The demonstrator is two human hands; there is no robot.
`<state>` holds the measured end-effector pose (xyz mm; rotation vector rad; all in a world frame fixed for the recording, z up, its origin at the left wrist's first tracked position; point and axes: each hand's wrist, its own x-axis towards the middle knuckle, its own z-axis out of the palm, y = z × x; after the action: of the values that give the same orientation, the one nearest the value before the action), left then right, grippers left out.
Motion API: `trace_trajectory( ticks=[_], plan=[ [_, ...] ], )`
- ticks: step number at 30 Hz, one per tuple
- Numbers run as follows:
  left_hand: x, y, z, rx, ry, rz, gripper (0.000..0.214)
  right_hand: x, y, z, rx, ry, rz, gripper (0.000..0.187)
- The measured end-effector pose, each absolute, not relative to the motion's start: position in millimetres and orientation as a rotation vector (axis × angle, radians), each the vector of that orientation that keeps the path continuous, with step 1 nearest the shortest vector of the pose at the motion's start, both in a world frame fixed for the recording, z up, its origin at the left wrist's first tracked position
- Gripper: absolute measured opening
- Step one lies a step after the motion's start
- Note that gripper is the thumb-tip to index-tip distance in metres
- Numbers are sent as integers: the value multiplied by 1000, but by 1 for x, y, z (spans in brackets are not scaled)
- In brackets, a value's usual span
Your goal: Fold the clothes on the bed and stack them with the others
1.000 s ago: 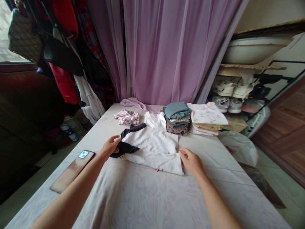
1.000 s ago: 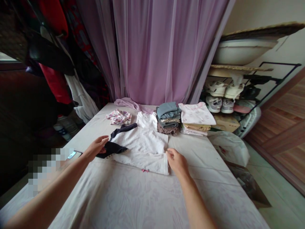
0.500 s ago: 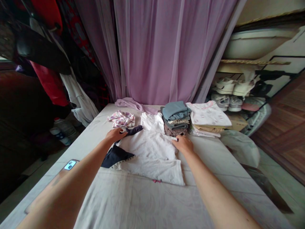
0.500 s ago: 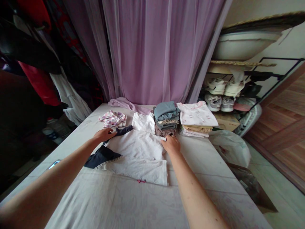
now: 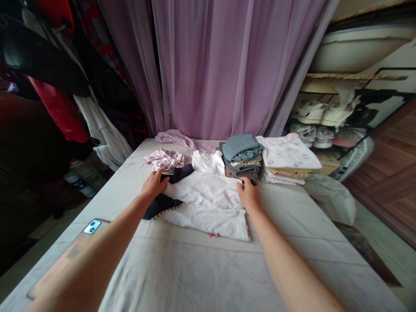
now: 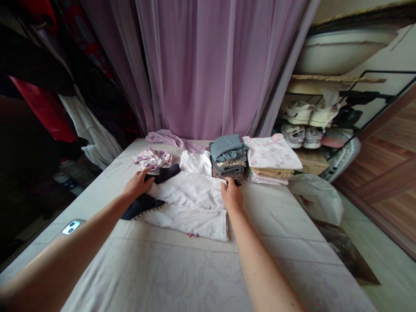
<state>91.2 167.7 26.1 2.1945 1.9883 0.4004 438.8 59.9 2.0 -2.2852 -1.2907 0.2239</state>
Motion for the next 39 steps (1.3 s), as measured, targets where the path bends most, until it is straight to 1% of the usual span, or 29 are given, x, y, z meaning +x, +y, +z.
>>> trace_trajectory(
  ticks=[3, 6, 9, 11, 13, 16, 20, 24, 29, 31, 33, 36, 39],
  plan=[
    [74, 162, 28, 1911, 1972, 424, 54, 445, 50, -4, -2204, -1173, 413, 47],
    [50, 148, 33, 1621, 1850, 385, 60, 450, 27, -9, -2151, -1159, 554, 54],
    [31, 125, 35, 1612, 1831, 336, 62, 448, -7, -13, -2103, -1264, 625, 57],
    [23, 107, 32, 1749, 1890, 325, 59, 440, -30, -13, -2179, -1288, 594, 62],
    [20, 89, 28, 1900, 1928, 301, 53, 428, -49, -10, -2314, -1277, 527, 62],
    [26, 70, 24, 2056, 1971, 222, 48, 402, -63, -2, -2435, -1352, 478, 55],
    [42, 61, 28, 2150, 2027, 138, 35, 377, -58, 8, -2484, -1386, 288, 45],
    [43, 57, 34, 2185, 2029, 124, 30, 389, -56, 9, -2498, -1400, 209, 43],
    [31, 39, 30, 2214, 2012, 39, 29, 407, -76, -3, -2486, -1510, 221, 50],
    [32, 33, 33, 2223, 2037, 101, 28, 407, -82, -6, -2424, -1491, 183, 52],
    [39, 28, 38, 2277, 2053, 212, 28, 406, -85, -6, -2339, -1466, 50, 50],
    [65, 23, 44, 2446, 1863, 340, 27, 395, -81, -2, -2150, -1521, -130, 42],
    [100, 15, 32, 2603, 1374, 393, 34, 362, -73, 0, -1916, -1752, -38, 43]
  ],
)
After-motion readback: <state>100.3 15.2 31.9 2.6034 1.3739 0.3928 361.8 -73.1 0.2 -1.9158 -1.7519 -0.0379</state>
